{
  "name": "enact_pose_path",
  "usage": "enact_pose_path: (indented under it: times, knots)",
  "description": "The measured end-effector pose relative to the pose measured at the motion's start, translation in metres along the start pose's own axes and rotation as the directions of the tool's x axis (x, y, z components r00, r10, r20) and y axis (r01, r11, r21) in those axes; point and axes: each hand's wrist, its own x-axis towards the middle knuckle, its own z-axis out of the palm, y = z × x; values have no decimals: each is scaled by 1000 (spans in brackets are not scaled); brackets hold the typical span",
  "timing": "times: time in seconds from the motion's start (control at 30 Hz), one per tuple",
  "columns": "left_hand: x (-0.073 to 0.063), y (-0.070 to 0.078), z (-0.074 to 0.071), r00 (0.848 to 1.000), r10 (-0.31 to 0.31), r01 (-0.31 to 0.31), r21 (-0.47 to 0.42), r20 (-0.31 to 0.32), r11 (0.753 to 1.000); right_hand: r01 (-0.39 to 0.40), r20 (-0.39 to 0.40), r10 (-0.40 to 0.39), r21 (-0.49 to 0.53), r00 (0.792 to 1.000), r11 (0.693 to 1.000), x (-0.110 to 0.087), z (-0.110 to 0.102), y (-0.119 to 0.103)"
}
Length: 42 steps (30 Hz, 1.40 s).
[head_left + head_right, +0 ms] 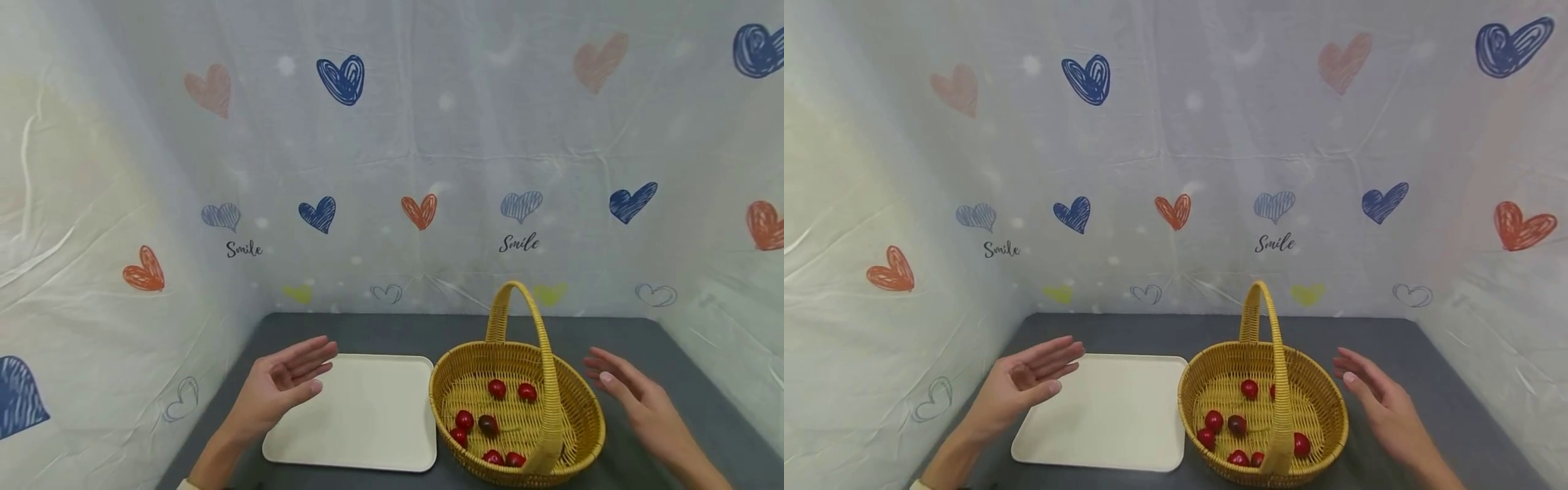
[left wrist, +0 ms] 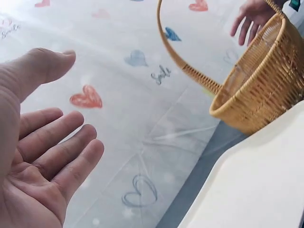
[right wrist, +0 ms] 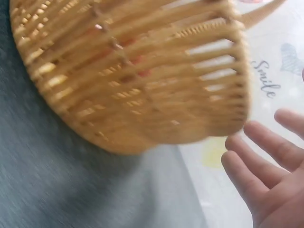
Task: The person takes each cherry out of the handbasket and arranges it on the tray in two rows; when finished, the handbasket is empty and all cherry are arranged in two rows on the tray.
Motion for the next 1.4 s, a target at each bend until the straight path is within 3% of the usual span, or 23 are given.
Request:
enact_pose_path:
  times: [0.17,0.37,0.63,0.83,0.93,1.07,1.13,1.27,1.4]
  knots:
    - [15,0,19,997,38,-38,0,70,999,-55,-22,55,-5,998,998,0,13,0]
    - [36,-3,46,993,33,-35,15,117,999,-122,-42,122,-2,992,992,0,23,7]
    - [60,-6,81,983,-83,78,40,166,996,-149,-30,153,87,988,985,3,35,11]
    - [76,-18,107,963,-130,119,60,235,991,-316,69,311,65,948,947,5,40,11]
    - [83,-25,119,952,-158,146,67,263,987,-350,123,342,45,931,936,6,40,12]
    - [91,-32,135,935,-198,176,99,294,979,-355,179,332,116,926,928,3,38,18]
    - [94,-36,143,930,-208,178,123,304,976,-336,192,302,182,934,924,1,38,23]
    - [102,-45,156,919,-209,166,155,333,974,-291,221,233,283,947,914,-3,36,33]
    - [112,-52,167,903,-207,127,228,376,965,-274,246,201,314,948,909,-5,34,40]
